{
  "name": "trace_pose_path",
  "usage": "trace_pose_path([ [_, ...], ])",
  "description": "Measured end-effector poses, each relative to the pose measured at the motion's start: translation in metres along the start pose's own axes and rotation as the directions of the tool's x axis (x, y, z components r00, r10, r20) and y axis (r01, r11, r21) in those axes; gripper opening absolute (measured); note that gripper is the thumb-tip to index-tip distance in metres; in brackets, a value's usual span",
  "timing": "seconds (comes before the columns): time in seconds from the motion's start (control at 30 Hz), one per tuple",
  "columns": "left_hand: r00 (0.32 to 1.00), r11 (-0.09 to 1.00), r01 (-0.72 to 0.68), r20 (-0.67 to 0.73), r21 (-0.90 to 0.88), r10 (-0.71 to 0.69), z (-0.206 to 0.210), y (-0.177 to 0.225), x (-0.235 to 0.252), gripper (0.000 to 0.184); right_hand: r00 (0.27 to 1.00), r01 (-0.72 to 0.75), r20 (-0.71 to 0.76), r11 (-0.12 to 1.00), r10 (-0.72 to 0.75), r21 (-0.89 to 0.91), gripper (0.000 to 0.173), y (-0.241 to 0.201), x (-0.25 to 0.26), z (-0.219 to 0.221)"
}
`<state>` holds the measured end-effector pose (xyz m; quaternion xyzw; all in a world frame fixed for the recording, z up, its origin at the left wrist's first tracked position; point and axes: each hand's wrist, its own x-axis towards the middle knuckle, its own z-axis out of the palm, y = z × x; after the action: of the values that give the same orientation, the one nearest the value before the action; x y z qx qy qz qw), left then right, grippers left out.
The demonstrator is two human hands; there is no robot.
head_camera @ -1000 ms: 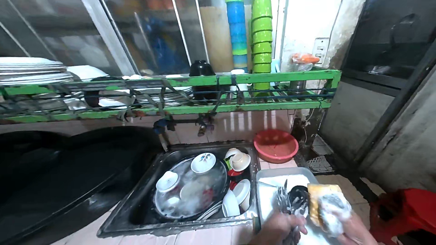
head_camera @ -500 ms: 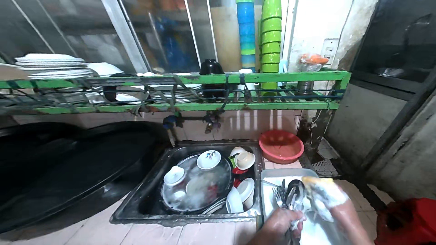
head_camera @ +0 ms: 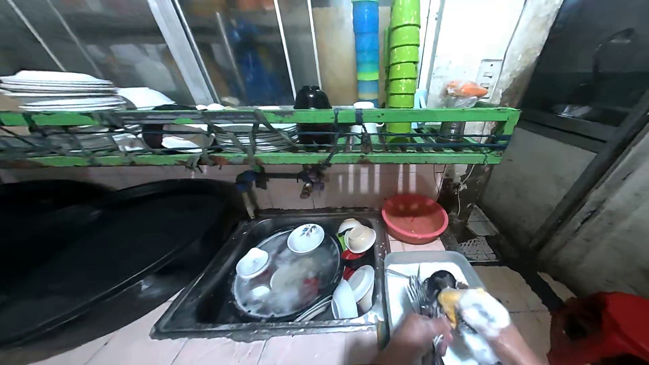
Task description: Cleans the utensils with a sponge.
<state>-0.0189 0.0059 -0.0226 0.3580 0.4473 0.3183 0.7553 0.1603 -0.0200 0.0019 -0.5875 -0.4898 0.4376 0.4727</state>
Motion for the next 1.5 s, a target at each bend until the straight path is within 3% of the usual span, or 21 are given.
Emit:
trace_pose_path([
  [0.13, 0.995, 1.000, 0.019, -0.095, -0.016, -0.020, 0.002, 0.002, 0.000, 0.017, 0.975, -0.045, -0.218, 0.998, 0.051, 0.034, 0.045, 0.011, 0.010, 0.020],
  [0.27, 0.992, 1.000, 0.009, -0.129, -0.022, -0.011, -0.004, 0.003, 0.000, 0.022, 0.961, -0.008, -0.274, 0.994, 0.039, 0.112, 0.044, 0.001, 0.005, 0.039],
  [0.4, 0.993, 0.996, 0.090, -0.082, 0.030, -0.087, -0.001, 0.004, 0.000, 0.021, 0.978, -0.053, -0.204, 0.995, 0.034, -0.090, 0.048, -0.001, 0.001, 0.039],
  [0.53, 0.989, 0.995, 0.087, -0.120, 0.044, -0.081, 0.000, 0.004, 0.003, 0.015, 0.983, 0.026, -0.163, 0.951, -0.080, -0.307, 0.051, 0.001, 0.023, 0.023],
  [0.63, 0.987, 0.998, 0.063, -0.143, -0.030, -0.066, 0.001, 0.006, 0.004, 0.012, 0.956, 0.016, -0.292, 1.000, -0.012, 0.011, 0.037, -0.003, 0.031, 0.014],
  [0.7, 0.985, 0.996, 0.041, -0.162, -0.077, -0.053, 0.000, 0.007, 0.002, 0.011, 0.967, -0.048, -0.238, 0.983, 0.091, 0.180, 0.027, -0.013, 0.022, 0.013],
  [0.8, 0.988, 0.999, 0.033, -0.148, -0.017, -0.035, 0.001, 0.006, 0.002, 0.008, 0.989, -0.143, -0.054, 0.983, 0.137, -0.115, 0.041, -0.014, 0.009, 0.025],
  [0.9, 0.990, 0.999, 0.022, -0.137, 0.034, -0.017, -0.003, 0.000, 0.007, 0.004, 0.996, -0.033, -0.089, 0.906, -0.005, -0.423, 0.047, 0.003, 0.033, 0.027],
  [1.0, 0.979, 0.999, 0.038, -0.199, 0.029, -0.032, 0.000, 0.004, 0.006, 0.007, 0.988, -0.030, -0.148, 0.906, -0.037, -0.423, 0.048, 0.003, 0.041, 0.035],
  [1.1, 0.957, 0.993, 0.066, -0.288, 0.098, -0.035, 0.002, 0.012, -0.003, 0.006, 0.996, -0.081, -0.061, 0.906, 0.062, -0.415, 0.050, -0.007, 0.022, 0.051],
  [1.2, 0.955, 0.988, 0.089, -0.293, 0.128, -0.048, 0.004, 0.010, -0.002, 0.006, 0.999, -0.045, -0.008, 0.827, 0.049, -0.561, 0.051, -0.004, 0.035, 0.044],
  [1.27, 0.960, 0.988, 0.089, -0.277, 0.125, -0.052, 0.004, 0.010, 0.001, 0.004, 0.999, 0.009, -0.034, 0.775, -0.040, -0.632, 0.050, -0.003, 0.055, 0.033],
  [1.33, 0.963, 0.987, 0.092, -0.263, 0.128, -0.056, 0.002, 0.010, 0.002, 0.006, 0.970, 0.109, -0.128, 0.836, -0.209, -0.538, 0.039, 0.003, 0.071, 0.019],
  [1.37, 0.970, 0.989, 0.089, -0.236, 0.115, -0.060, 0.000, 0.009, 0.002, 0.009, 0.959, 0.117, -0.195, 0.913, -0.206, -0.391, 0.035, 0.004, 0.073, 0.013],
  [1.43, 0.987, 0.997, 0.073, -0.148, 0.027, -0.068, -0.004, 0.007, 0.001, 0.013, 0.967, -0.004, -0.255, 0.999, -0.008, -0.046, 0.038, -0.001, 0.057, 0.009],
  [1.5, 0.995, 0.994, 0.089, -0.031, -0.057, -0.091, -0.002, 0.008, -0.002, 0.013, 0.982, -0.140, -0.126, 0.990, 0.143, 0.029, 0.045, -0.001, 0.037, 0.010],
])
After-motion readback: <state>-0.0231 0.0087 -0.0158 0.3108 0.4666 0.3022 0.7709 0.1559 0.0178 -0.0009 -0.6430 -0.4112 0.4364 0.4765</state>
